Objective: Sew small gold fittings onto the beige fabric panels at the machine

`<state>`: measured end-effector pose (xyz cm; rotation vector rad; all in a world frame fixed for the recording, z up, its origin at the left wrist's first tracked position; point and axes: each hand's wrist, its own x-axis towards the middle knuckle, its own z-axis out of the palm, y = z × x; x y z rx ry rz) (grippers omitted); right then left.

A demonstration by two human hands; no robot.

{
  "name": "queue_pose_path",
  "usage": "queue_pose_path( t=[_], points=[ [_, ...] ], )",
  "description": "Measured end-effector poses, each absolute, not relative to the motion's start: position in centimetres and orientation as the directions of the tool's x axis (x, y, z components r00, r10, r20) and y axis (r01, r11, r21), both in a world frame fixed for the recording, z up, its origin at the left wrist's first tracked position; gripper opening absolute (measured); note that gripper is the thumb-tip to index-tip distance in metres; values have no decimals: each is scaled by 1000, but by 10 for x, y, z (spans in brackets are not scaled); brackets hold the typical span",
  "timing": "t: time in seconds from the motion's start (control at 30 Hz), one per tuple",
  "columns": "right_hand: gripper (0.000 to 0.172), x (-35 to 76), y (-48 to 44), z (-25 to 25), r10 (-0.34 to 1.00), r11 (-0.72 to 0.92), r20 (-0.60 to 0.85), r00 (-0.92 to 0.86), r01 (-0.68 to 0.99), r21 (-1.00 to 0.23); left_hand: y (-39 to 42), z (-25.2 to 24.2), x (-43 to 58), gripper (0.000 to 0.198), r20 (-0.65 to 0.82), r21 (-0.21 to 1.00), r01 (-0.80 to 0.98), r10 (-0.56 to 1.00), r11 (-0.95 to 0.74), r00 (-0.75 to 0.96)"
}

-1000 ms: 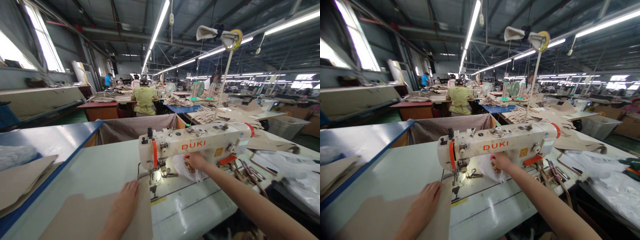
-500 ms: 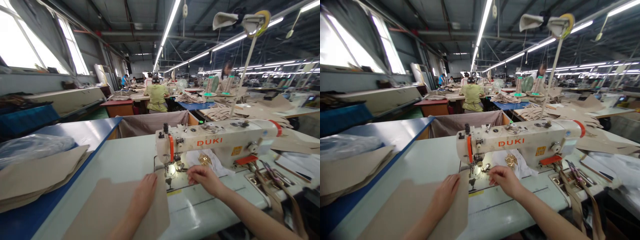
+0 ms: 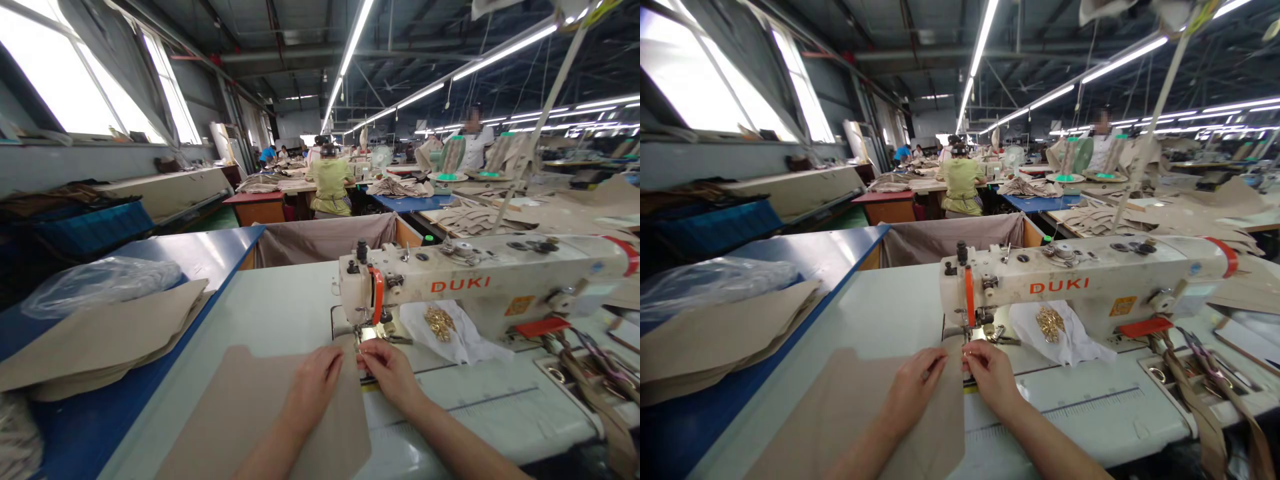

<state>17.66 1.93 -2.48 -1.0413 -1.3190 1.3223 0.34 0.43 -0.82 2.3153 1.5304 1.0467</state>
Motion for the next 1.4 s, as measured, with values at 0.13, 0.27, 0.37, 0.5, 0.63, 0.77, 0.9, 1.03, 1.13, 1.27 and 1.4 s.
queue_pose_path(
  t=[0.13, 0.27, 0.37, 0.5, 0.63, 0.77, 0.9, 1.03, 1.13, 1.27, 1.4],
  points=[
    [20, 173, 15, -27, 982, 139, 138, -127, -3, -990, 3, -6, 5, 20, 497, 518, 695, 837, -499, 231],
    [14, 174, 13, -25, 984, 148, 145, -103, 23, -989, 1, -5, 8, 21, 531, 487, 661, 794, -572, 296],
    [13, 173, 13, -23, 986, 137, 137, -96, 0, -991, 3, -7, 9, 21, 551, 471, 662, 781, -583, 294],
    [15, 173, 11, -21, 983, 152, 149, -108, 29, -988, 4, -11, 9, 20, 554, 473, 679, 789, -561, 267],
    [18, 175, 9, -19, 981, 152, 145, -126, 46, -987, 4, -11, 10, 19, 546, 488, 688, 803, -537, 239],
    [18, 175, 10, -20, 984, 146, 141, -106, 38, -989, 2, -9, 12, 17, 573, 484, 688, 790, -541, 217],
    [18, 174, 9, -21, 982, 171, 167, -91, 41, -984, 2, -9, 12, 16, 591, 483, 681, 779, -550, 210],
    [16, 175, 8, -18, 968, 241, 228, -108, 129, -962, 2, -11, 11, 14, 562, 513, 675, 802, -530, 202],
    [16, 176, 8, -19, 954, 298, 281, -106, 225, -927, 1, -12, 12, 14, 494, 566, 642, 836, -517, 239],
    [20, 175, 7, -18, 923, 385, 368, -117, 321, -865, 0, -9, 14, 13, 371, 687, 564, 889, -458, 270],
    [19, 177, 6, -13, 919, 391, 359, -166, 249, -886, 4, -4, 15, 14, 154, 873, 443, 977, -204, 147]
  ],
)
